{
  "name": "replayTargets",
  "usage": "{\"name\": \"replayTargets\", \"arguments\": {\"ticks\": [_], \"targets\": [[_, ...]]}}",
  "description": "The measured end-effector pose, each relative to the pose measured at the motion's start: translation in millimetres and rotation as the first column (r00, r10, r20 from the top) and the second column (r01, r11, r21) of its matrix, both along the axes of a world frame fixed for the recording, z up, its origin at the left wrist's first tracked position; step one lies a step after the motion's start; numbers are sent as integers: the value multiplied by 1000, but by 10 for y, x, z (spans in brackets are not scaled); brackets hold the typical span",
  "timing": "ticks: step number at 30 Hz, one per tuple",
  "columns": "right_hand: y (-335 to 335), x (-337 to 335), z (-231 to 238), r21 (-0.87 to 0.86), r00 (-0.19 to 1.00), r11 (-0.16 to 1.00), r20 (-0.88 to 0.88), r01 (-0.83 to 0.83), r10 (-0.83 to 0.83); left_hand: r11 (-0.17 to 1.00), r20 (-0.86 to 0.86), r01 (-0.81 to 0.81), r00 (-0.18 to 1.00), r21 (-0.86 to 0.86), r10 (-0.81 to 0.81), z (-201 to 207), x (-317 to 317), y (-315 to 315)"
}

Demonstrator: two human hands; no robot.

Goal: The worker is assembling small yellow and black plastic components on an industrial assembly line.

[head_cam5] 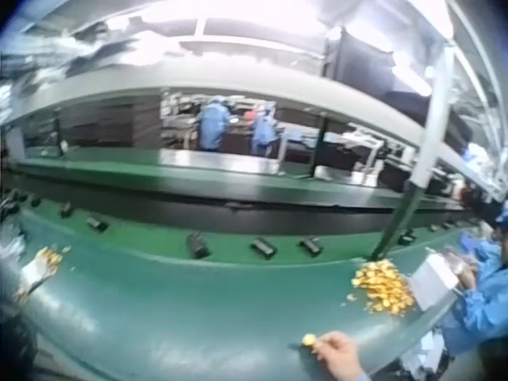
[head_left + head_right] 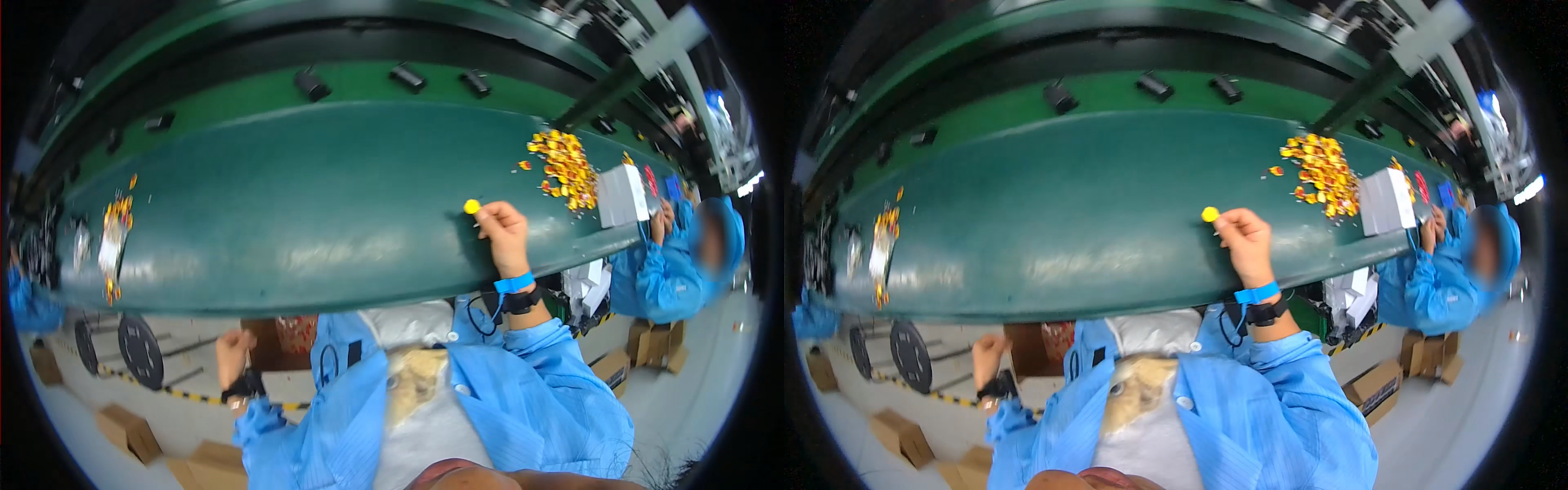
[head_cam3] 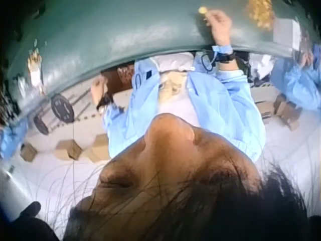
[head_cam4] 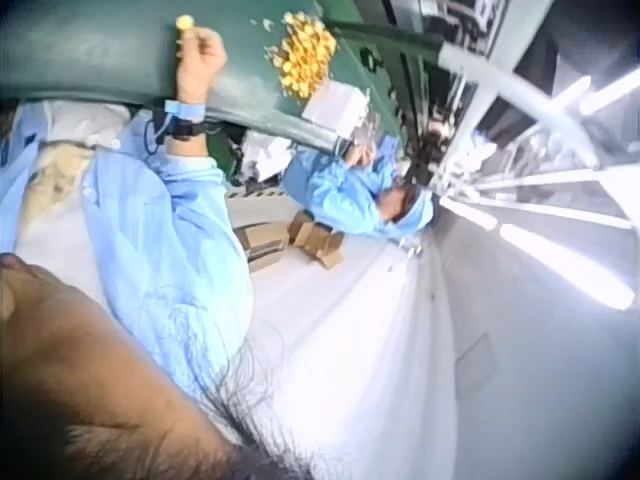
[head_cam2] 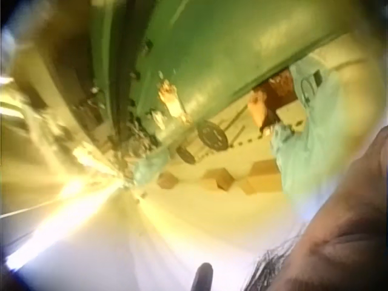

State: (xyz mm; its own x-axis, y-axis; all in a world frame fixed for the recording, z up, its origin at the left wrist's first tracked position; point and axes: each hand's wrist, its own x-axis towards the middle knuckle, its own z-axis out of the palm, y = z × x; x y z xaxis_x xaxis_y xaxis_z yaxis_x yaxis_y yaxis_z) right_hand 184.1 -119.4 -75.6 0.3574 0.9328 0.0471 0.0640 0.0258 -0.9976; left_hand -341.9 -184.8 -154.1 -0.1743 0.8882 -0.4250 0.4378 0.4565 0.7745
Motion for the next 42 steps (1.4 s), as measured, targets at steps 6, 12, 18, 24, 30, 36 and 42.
{"name": "replayTargets", "arguments": {"ticks": [6, 12, 18, 24, 30, 36, 42], "targets": [[-57, 2, 65, -5, 995, 998, -80, -58, 58, 975, 274, 197, 936, 103, -218, 1277, 369, 411], [-108, 45, 97, -14, 988, 996, -128, -92, 89, 897, 527, 241, 741, 370, -416, 1686, 1861, 1796], [-78, 43, -8, 3, 985, 997, -154, -82, 81, 927, 556, 324, 743, 188, -373, 1309, 3439, 3082], [-55, 41, 114, -27, 990, 993, -80, -115, 113, 997, 764, 78, 643, -2, -49, 910, 4299, 3834], [-84, 74, 152, 46, 993, 993, -28, -112, 113, 999, 692, 33, 721, -35, 0, 1155, 4623, 3722], [-83, 62, 102, -19, 977, 991, -173, -134, 129, 886, 753, 298, 471, 354, -459, 1380, 4030, 3024], [-81, 133, 89, 44, 975, 994, -196, -95, 102, 902, 743, 325, 520, 284, -421, 1512, 3409, 2129]]}}
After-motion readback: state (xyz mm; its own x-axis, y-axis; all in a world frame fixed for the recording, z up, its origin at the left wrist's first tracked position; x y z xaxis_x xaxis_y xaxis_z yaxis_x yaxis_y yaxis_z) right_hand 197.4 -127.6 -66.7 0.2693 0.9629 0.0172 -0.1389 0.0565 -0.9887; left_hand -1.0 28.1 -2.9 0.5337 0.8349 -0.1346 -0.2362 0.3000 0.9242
